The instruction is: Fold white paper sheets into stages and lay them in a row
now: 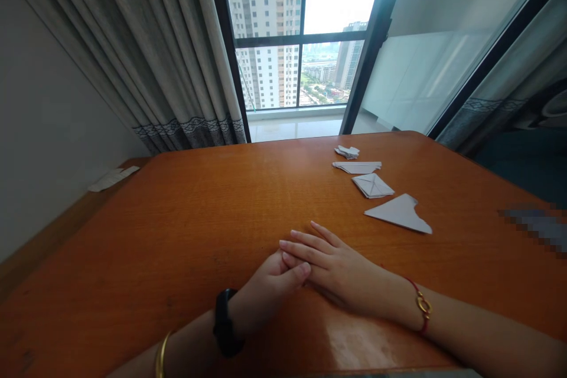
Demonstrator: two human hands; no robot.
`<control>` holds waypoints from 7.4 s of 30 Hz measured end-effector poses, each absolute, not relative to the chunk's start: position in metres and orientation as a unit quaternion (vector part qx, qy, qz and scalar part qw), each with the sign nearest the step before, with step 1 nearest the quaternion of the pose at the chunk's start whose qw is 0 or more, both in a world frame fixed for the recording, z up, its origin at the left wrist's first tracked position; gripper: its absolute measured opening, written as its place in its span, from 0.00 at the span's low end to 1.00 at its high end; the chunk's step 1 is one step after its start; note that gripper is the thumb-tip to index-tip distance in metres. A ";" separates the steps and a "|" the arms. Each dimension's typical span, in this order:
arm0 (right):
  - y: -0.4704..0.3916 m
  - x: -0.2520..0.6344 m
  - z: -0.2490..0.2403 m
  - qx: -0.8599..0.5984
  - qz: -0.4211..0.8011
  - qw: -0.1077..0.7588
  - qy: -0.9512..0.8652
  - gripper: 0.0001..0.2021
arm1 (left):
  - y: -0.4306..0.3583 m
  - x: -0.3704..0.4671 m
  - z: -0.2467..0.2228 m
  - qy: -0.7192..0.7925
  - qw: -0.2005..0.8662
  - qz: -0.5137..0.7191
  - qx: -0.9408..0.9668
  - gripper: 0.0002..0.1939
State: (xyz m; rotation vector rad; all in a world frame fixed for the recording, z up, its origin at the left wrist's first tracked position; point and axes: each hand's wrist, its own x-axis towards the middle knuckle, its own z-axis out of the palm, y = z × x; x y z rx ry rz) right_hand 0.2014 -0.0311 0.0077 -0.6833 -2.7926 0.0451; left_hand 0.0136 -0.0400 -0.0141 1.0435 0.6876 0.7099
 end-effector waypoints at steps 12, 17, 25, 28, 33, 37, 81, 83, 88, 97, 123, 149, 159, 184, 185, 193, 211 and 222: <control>-0.031 0.200 0.008 -0.238 0.024 0.149 -0.960 0.20 | -0.038 0.013 -0.015 0.348 0.749 0.302 0.477 0.22; -0.031 0.200 0.008 -0.232 0.016 0.146 -0.961 0.20 | -0.039 0.013 -0.014 0.349 0.742 0.316 0.478 0.21; -0.027 0.207 0.009 -0.230 -0.013 0.225 -0.947 0.18 | -0.032 0.005 0.003 0.378 0.746 0.358 0.415 0.34; -0.027 0.209 0.010 -0.228 -0.018 0.262 -0.938 0.17 | -0.032 0.002 0.009 0.410 0.729 0.347 0.424 0.34; -0.031 0.205 0.012 -0.227 -0.018 0.210 -0.951 0.12 | -0.035 0.004 0.008 0.407 0.753 0.290 0.428 0.34; -0.033 0.203 0.011 -0.215 -0.009 0.204 -0.955 0.10 | -0.035 0.005 0.003 0.384 0.763 0.277 0.440 0.33; -0.030 0.205 0.009 -0.198 -0.009 0.237 -0.951 0.11 | -0.034 0.006 0.004 0.383 0.744 0.297 0.459 0.25; -0.030 0.205 0.008 -0.200 -0.014 0.239 -0.950 0.10 | -0.034 0.006 0.004 0.385 0.743 0.299 0.458 0.26; -0.030 0.206 0.008 -0.202 -0.012 0.235 -0.951 0.10 | -0.034 0.006 0.006 0.387 0.740 0.299 0.463 0.25; -0.029 0.205 0.012 -0.211 0.020 0.262 -0.942 0.09 | -0.033 0.005 0.005 0.394 0.733 0.301 0.465 0.26; -0.027 0.206 0.009 -0.216 0.058 0.287 -0.931 0.05 | -0.033 0.006 0.003 0.381 0.727 0.310 0.479 0.23; -0.027 0.207 0.007 -0.222 0.065 0.287 -0.930 0.06 | -0.034 0.006 0.005 0.378 0.726 0.312 0.483 0.21; -0.027 0.208 0.008 -0.186 0.013 0.281 -0.941 0.10 | -0.033 0.006 0.004 0.381 0.723 0.311 0.486 0.20; -0.026 0.208 0.008 -0.214 0.059 0.291 -0.931 0.06 | -0.033 0.005 0.006 0.387 0.713 0.307 0.497 0.20; -0.025 0.208 0.008 -0.213 0.059 0.295 -0.929 0.06 | -0.033 0.006 0.007 0.387 0.714 0.309 0.495 0.20; -0.027 0.207 0.003 -0.218 0.084 0.309 -0.922 0.07 | -0.034 0.006 0.009 0.376 0.719 0.319 0.491 0.19; 0.180 0.314 -0.001 -0.702 -0.019 0.170 -0.691 0.19 | -0.017 0.003 -0.003 0.423 0.570 0.393 0.584 0.12; 0.102 0.303 -0.007 -0.670 0.024 0.204 -0.713 0.24 | -0.012 0.002 -0.009 0.423 0.542 0.387 0.614 0.13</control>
